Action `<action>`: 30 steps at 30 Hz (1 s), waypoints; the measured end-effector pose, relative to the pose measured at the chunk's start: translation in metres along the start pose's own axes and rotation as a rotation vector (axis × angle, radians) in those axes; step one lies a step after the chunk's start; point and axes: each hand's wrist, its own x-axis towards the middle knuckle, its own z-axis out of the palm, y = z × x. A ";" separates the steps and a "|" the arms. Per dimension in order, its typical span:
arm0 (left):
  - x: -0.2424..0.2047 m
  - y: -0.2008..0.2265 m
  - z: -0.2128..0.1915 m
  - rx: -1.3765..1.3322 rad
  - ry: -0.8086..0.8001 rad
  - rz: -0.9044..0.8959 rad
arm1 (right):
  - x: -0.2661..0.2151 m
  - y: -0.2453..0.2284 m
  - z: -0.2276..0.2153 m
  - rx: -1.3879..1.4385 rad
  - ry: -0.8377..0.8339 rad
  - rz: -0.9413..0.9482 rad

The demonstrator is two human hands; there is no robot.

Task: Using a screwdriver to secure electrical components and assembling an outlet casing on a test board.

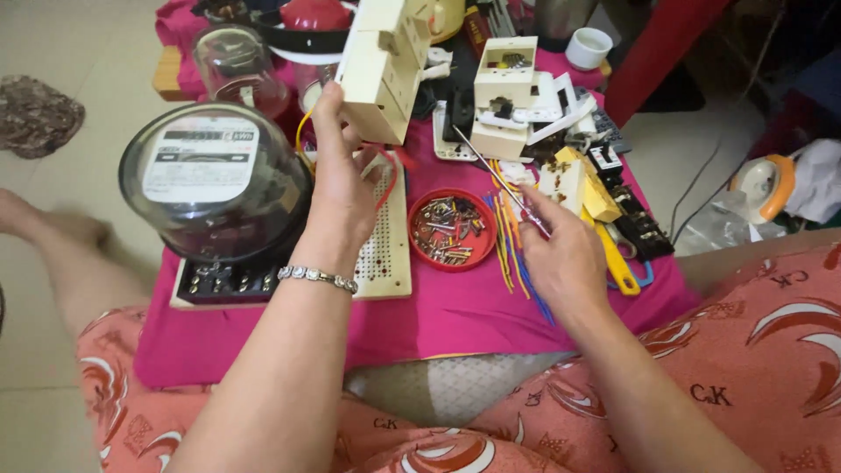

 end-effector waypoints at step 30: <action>-0.032 -0.047 -0.032 -0.085 -0.282 -0.040 | 0.019 0.040 0.016 -0.273 0.023 -0.207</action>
